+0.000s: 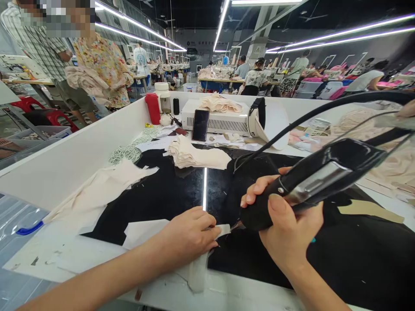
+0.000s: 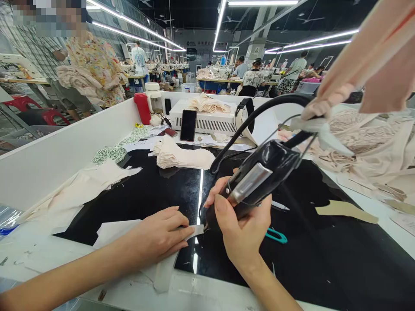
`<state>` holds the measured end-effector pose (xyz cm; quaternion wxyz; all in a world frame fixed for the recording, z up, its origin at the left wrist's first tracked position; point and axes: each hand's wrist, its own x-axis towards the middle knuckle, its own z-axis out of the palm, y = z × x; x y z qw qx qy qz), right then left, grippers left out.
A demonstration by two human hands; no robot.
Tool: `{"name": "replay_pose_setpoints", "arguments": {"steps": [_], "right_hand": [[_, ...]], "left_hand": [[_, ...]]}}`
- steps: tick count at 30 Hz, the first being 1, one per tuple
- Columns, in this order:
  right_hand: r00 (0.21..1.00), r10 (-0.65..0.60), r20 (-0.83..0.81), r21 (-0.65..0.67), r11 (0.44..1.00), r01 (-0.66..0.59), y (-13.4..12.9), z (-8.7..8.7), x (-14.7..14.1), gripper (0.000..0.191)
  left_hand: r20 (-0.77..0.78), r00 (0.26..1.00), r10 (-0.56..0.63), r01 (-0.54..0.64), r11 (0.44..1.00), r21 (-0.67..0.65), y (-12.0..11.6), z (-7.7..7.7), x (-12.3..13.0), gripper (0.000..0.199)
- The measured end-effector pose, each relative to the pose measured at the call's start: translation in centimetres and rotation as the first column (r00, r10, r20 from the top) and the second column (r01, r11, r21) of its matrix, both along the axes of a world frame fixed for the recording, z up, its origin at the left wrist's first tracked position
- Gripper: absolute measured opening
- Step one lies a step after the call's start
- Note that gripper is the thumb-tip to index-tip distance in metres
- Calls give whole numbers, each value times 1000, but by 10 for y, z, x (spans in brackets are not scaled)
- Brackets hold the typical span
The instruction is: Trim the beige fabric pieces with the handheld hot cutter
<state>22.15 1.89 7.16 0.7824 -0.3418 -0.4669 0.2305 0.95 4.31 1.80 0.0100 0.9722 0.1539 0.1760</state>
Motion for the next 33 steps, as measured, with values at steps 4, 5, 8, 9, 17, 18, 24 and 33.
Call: {"name": "replay_pose_setpoints", "arguments": {"steps": [4,5,8,9,17,18,24,33], "right_hand": [[1000,-25,-18,6,1000,25,-3,1,2,47],[999,-25,-21,5,1000,25,-4,1,3,46],[999,-25,-26,10,1000,25,-6,1,4,45],[999,-29,-27,7,1000,29,-7,1,4,45],[998,-64,-13,-12,998,64,-8,4,4,47],[998,-63,-13,-10,998,63,-8,4,4,47],[997,-57,-50,3,998,57,-2,7,-2,45],[999,21,-48,25,999,-20,3,6,-13,48]], "left_hand": [[5,1000,13,-13,1000,18,-7,3,-7,12],[19,1000,21,-21,1000,10,-8,2,-9,10],[68,997,43,-42,999,-9,-12,0,-10,9],[82,996,45,-44,999,-11,-13,-1,-10,10],[142,990,24,-26,1000,15,-14,-9,-8,17],[141,990,27,-29,999,16,-14,-10,-8,17],[180,983,38,-43,999,22,-13,-10,-6,19],[190,981,36,-42,999,29,-18,-6,-3,18]]}}
